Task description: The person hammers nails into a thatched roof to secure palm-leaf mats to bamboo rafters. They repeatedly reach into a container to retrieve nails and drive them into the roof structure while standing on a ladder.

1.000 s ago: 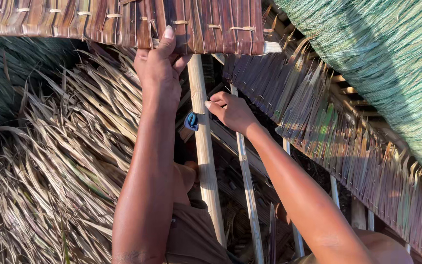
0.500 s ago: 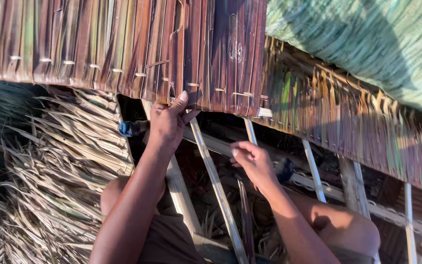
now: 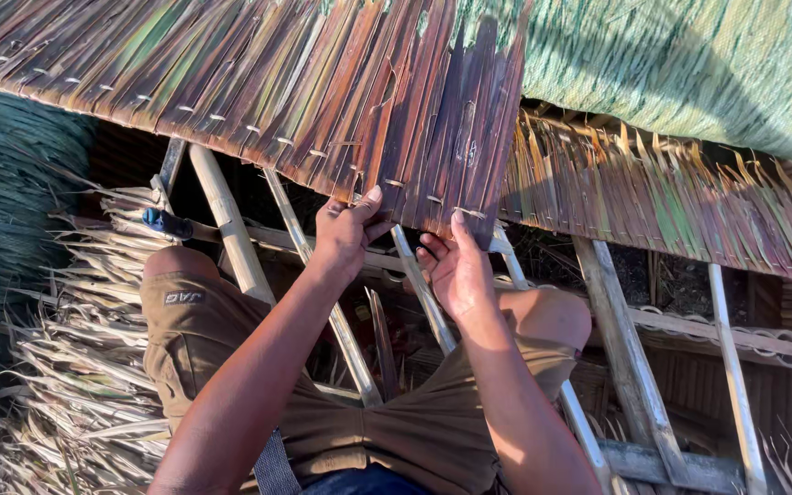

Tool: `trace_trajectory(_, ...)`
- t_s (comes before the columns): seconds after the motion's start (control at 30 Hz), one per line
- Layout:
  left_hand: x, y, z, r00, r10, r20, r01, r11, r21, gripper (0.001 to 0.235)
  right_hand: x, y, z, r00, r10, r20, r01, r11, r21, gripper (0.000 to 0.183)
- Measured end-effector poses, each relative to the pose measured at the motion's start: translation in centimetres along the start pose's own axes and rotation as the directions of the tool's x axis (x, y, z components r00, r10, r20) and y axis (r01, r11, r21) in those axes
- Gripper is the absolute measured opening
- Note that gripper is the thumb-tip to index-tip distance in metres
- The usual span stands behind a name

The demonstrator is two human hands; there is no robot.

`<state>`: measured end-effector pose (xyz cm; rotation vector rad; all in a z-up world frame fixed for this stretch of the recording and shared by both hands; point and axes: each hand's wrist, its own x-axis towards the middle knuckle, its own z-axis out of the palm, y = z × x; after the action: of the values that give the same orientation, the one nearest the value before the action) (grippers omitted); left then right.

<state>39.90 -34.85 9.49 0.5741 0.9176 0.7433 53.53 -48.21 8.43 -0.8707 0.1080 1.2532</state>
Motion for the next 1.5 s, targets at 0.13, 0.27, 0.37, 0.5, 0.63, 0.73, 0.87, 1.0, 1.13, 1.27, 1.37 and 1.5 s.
trace_trajectory(0.13,-2.9,1.6,-0.2,0.996,0.089,0.001,-0.089,0.996,0.001,0.018,-5.9,0.5,1.7,0.966,0.193,0.171,-0.137,0.946,-0.293,0.032)
trace_trajectory(0.27,-9.1,7.3,-4.9,0.991,0.132,-0.021,-0.130,0.987,0.090,0.023,-13.7,3.0,8.0,0.859,0.377,0.346,-0.050,0.734,-0.677,0.027)
trace_trajectory(0.37,-15.1,10.7,-10.2,0.981,0.185,-0.053,-0.171,0.964,0.201,0.030,-20.0,5.7,13.0,0.662,0.598,0.452,0.206,0.435,-0.877,0.022)
trace_trajectory(0.5,-20.7,13.1,-15.7,0.943,0.332,-0.016,-0.318,0.914,0.251,0.036,-27.5,10.6,17.7,0.029,0.724,0.689,0.738,0.450,-0.503,0.009)
trace_trajectory(0.63,-23.6,12.9,-19.0,0.895,0.437,-0.090,-0.390,0.865,0.316,0.034,-34.9,18.3,17.6,-0.179,0.926,0.332,0.950,0.250,-0.186,0.011)
trace_trajectory(0.73,-24.8,12.4,-20.5,0.861,0.491,-0.133,-0.422,0.836,0.351,0.034,-37.0,27.0,14.5,-0.117,0.931,0.346,0.993,0.109,0.041,0.010)
trace_trajectory(0.87,-25.8,11.2,-22.3,0.826,0.549,-0.130,-0.484,0.808,0.336,0.034,-34.9,34.8,8.7,0.074,0.885,0.459,0.997,-0.070,-0.026,0.014)
trace_trajectory(1.0,-25.5,11.1,-23.0,0.835,0.540,-0.109,-0.503,0.828,0.248,0.032,-31.8,37.7,6.6,0.132,0.919,0.370,0.978,-0.182,0.101,0.015)
trace_trajectory(1.13,-25.2,11.4,-23.0,0.845,0.519,-0.129,-0.495,0.851,0.175,0.033,-31.7,36.4,7.7,0.193,0.939,0.283,0.979,-0.203,0.006,0.016)
trace_trajectory(1.27,-26.4,10.9,-23.1,0.861,0.480,-0.170,-0.454,0.875,0.169,0.035,-33.2,32.2,9.7,-0.121,0.804,0.582,0.976,-0.011,0.219,0.016)
trace_trajectory(1.37,-28.2,9.9,-23.8,0.862,0.472,-0.185,-0.456,0.881,0.124,0.034,-34.0,28.6,11.8,-0.123,0.853,0.507,0.980,0.023,0.199,0.013)
trace_trajectory(1.5,-30.0,8.8,-24.4,0.866,0.413,-0.281,-0.414,0.908,0.060,0.033,-34.6,26.0,13.9,-0.095,0.917,0.387,0.979,0.015,0.203,0.013)
